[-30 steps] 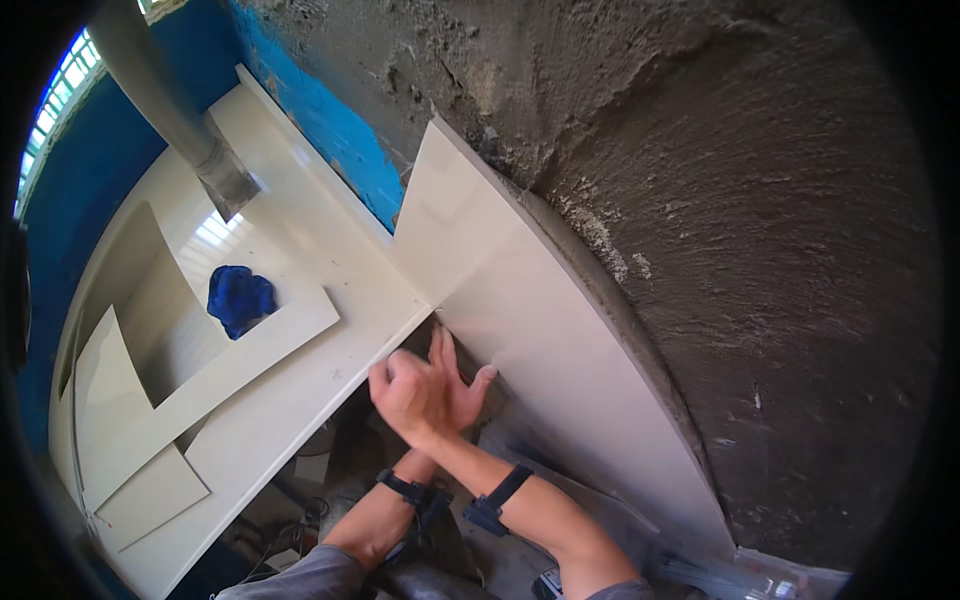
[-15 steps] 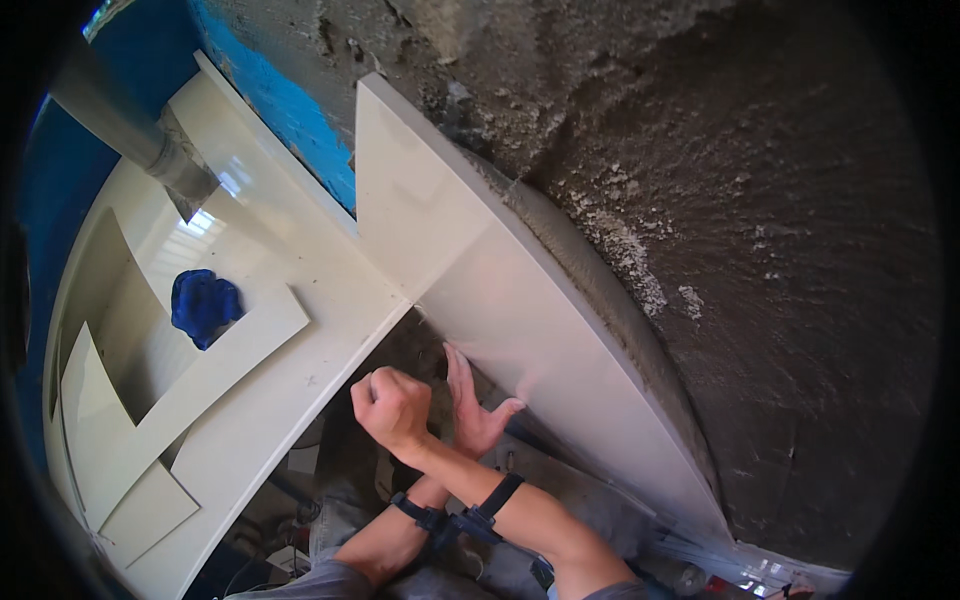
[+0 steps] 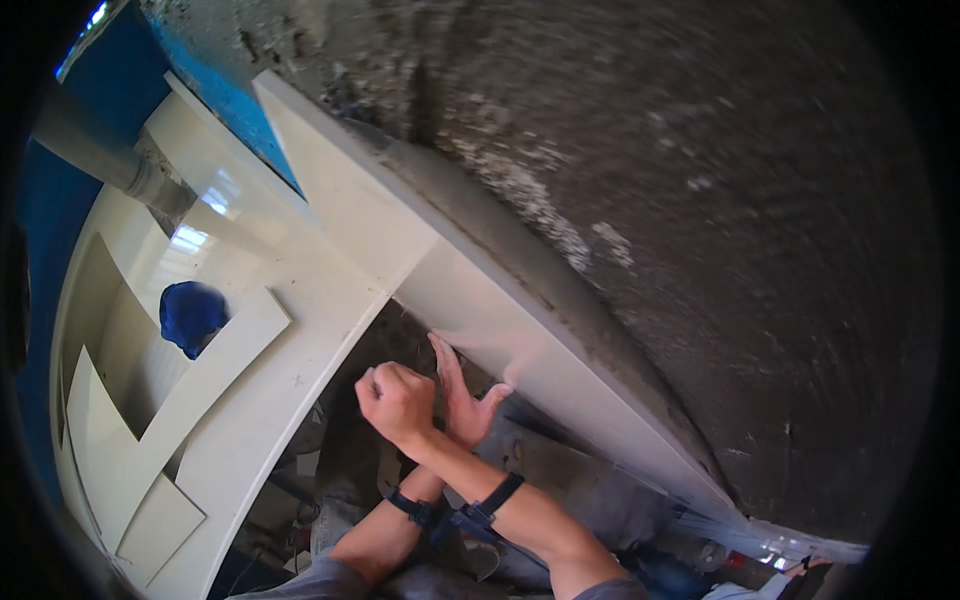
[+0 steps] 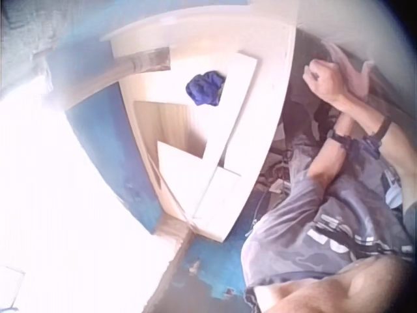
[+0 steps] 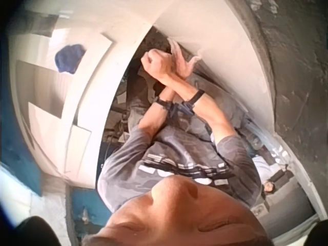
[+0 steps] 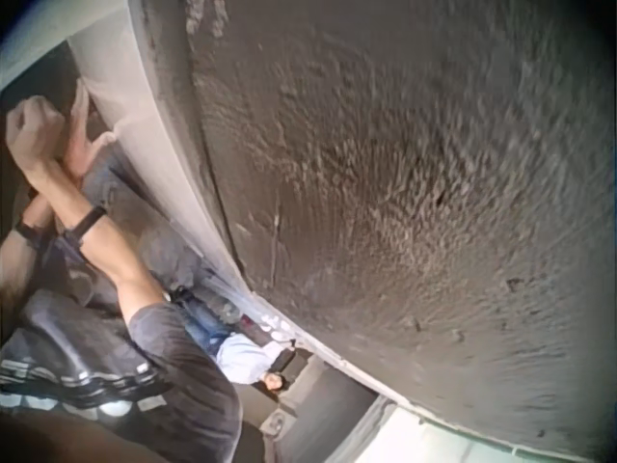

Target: The worker is tiling a wall using ceramic tiles, mortar, and spacers.

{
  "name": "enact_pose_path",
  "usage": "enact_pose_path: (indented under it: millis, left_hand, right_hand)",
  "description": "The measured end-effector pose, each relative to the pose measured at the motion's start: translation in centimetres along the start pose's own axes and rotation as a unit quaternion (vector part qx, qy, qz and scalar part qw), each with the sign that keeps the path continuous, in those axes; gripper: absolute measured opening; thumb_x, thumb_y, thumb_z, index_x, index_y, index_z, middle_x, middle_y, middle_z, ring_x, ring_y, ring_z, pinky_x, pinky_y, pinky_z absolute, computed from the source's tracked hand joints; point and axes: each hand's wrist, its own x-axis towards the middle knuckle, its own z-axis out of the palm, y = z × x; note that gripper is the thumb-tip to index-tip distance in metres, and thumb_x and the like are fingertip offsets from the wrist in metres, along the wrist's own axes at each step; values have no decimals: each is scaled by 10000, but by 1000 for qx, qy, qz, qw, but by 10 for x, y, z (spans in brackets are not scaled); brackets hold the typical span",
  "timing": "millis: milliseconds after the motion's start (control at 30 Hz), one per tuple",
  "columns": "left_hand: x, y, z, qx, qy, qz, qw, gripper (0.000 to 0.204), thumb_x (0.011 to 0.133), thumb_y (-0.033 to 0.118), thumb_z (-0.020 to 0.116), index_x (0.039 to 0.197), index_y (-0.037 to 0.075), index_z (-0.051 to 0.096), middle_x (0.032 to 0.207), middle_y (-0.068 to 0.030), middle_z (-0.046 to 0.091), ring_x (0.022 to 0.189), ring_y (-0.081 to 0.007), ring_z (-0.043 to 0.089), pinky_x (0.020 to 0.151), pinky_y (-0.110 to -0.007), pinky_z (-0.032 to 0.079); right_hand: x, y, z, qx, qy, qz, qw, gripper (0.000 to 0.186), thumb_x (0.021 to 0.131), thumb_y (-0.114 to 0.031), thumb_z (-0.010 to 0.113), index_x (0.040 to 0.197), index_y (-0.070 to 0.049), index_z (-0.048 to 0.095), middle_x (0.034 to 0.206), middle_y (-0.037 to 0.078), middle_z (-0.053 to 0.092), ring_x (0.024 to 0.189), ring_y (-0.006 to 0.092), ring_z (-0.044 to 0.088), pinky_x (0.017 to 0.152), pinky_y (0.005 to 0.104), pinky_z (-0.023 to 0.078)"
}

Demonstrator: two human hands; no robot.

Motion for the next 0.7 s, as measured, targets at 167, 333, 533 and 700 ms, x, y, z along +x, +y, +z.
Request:
enact_pose_path:
  millis: [167,333,533,700]
  left_hand:
    - [-31,-6,19,106,-99,-61,988,1133,869,481,745,1597,-54,61,1654,-325,25,1537,-369,182,1225,-346,225]
    - [-18,-65,26,52,-48,-47,996,762,684,347,926,1174,-32,482,1114,-240,561,1018,-412,561,882,-473,469]
    - [-3,-74,27,98,-65,66,991,503,665,357,930,755,28,561,701,-136,623,661,-349,622,613,-436,501]
    - [-9,-67,29,141,-88,119,979,457,700,380,898,627,3,651,658,-165,637,621,-362,632,588,-430,504]
  right_hand:
    - [-46,32,-87,-44,87,-50,994,329,815,-14,698,610,-54,444,567,117,504,489,300,536,470,397,428]
    - [-172,48,-162,-88,97,176,976,354,818,-22,712,608,-60,430,545,123,466,450,306,475,450,412,363]
    - [-329,99,-211,-149,130,300,933,374,820,-73,723,599,-31,425,524,142,449,435,314,451,453,426,354]
    - [-361,120,-220,-126,148,333,923,365,832,-98,715,596,-36,444,522,148,472,432,325,471,457,431,364]
